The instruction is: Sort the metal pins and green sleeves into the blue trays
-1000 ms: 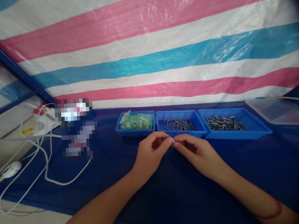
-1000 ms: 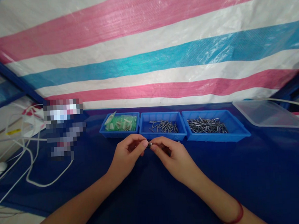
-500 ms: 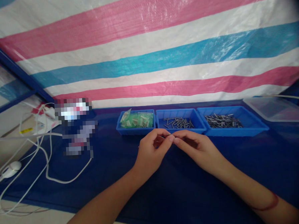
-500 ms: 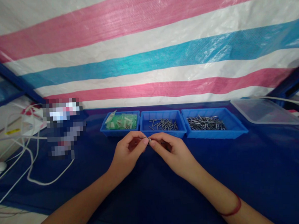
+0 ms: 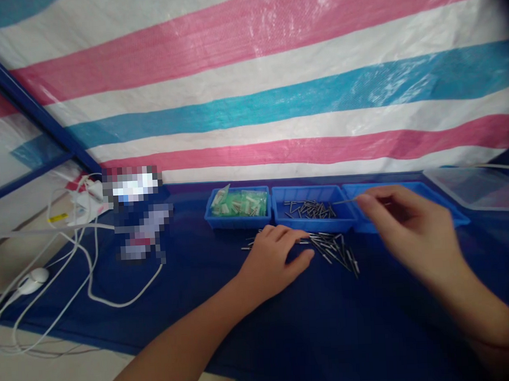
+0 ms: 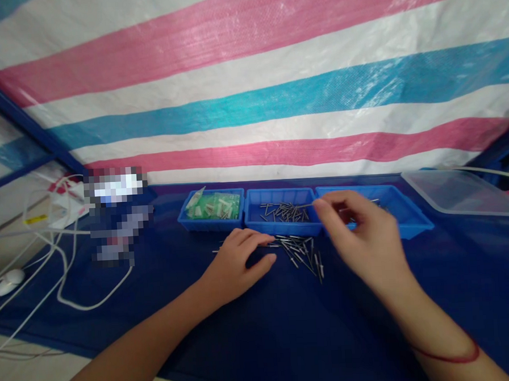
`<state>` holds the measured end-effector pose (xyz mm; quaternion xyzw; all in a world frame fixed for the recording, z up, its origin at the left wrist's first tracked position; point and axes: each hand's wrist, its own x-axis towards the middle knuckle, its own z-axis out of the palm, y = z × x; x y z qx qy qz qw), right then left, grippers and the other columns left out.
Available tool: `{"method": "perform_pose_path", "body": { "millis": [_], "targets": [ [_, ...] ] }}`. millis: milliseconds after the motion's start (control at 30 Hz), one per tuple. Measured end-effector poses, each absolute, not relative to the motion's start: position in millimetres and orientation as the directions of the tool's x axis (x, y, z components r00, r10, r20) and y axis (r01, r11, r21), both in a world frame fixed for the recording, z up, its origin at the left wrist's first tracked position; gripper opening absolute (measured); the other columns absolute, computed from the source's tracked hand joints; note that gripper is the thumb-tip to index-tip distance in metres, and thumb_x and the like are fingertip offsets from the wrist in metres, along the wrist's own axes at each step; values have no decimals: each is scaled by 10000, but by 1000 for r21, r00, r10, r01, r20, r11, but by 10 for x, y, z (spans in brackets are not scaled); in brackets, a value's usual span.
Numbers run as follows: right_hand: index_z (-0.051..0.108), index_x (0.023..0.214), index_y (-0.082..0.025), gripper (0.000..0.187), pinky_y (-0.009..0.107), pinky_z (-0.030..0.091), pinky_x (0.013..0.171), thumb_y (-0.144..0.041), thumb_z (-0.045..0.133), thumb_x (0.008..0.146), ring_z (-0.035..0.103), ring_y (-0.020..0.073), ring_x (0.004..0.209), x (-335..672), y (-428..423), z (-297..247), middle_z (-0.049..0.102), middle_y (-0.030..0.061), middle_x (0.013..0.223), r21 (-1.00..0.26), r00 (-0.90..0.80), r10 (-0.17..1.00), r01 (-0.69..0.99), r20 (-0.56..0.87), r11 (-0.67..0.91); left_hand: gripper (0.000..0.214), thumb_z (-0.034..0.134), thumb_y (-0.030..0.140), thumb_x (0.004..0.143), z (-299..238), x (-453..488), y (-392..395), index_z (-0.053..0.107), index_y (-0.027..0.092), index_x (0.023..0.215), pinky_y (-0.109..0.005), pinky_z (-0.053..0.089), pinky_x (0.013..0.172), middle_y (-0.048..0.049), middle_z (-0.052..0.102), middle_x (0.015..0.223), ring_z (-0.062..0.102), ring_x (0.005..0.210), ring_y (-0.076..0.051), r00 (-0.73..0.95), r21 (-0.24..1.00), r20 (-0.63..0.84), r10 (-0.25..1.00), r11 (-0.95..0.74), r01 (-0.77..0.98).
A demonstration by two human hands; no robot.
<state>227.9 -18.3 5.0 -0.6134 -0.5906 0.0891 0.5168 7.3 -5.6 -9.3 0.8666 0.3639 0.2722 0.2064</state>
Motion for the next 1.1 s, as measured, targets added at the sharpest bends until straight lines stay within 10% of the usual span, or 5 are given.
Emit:
{"method": "perform_pose_path", "body": {
  "millis": [300, 700, 1100],
  "targets": [
    [605, 991, -246, 322, 446, 344, 617, -480, 403, 899, 596, 412, 876, 2868, -15, -7, 660, 125, 890, -324, 347, 793, 925, 500, -201, 263, 506, 415, 916, -208, 69, -66, 641, 346, 1130, -418, 345, 859, -42, 545, 1251, 451, 1119, -259, 747, 289, 189, 638, -763, 579],
    [645, 836, -218, 143, 428, 434, 793, -280, 523, 876, 605, 255, 843, 2167, -194, 16, 696, 62, 863, -310, -139, 736, 844, 662, 438, 241, 457, 213, 950, -255, 108, 26, 628, 257, 1115, -367, 340, 820, -31, 652, 1057, 537, 975, -197, 675, 365, 179, 716, -686, 630],
    [647, 857, -209, 146, 386, 457, 771, -201, 503, 879, 592, 213, 811, 1960, -244, -40, 688, 57, 845, -396, -335, 774, 710, 537, 582, 167, 466, 239, 949, -238, 85, 53, 626, 215, 990, -345, 367, 814, -35, 613, 1018, 519, 947, -195, 703, 208, 224, 674, -738, 642]
  ]
}}
